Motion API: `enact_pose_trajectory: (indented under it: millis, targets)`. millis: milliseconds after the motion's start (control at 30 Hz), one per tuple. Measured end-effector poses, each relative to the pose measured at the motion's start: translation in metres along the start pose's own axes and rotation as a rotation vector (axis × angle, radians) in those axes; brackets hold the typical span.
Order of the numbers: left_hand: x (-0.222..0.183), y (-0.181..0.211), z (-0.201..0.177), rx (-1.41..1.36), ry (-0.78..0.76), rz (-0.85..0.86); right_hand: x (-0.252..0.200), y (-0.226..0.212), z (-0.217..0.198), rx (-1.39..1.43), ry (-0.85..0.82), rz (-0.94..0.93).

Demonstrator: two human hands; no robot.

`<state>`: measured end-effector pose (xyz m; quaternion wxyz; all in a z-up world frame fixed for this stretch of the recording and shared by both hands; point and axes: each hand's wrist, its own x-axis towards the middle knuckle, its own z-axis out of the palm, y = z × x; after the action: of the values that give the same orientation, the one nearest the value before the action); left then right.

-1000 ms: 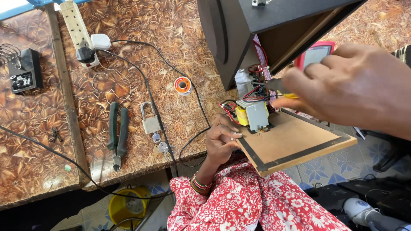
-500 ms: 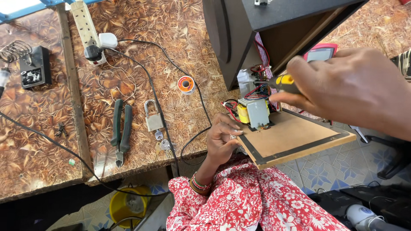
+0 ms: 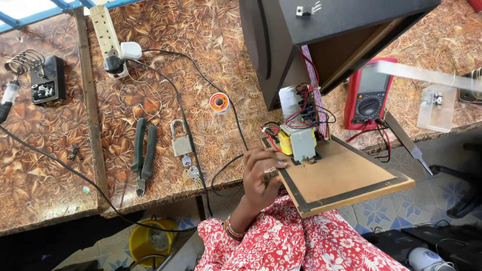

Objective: The person repairs an electronic speaker by soldering wires to a circuit board and using a screwdriver to tighten components.

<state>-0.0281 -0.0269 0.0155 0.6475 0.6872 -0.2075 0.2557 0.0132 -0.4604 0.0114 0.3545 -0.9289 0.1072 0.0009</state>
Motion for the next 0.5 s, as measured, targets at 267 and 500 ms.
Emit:
enact_pose_trajectory:
  millis: [267,500]
  targets:
    - [0.018,0.062,0.002,0.379,-0.04,0.277,0.013,0.011,0.007,0.483,0.642,-0.024]
    - [0.066,0.112,-0.001,0.501,-0.333,0.18,0.017,-0.021,0.029,0.194,0.849,-0.188]
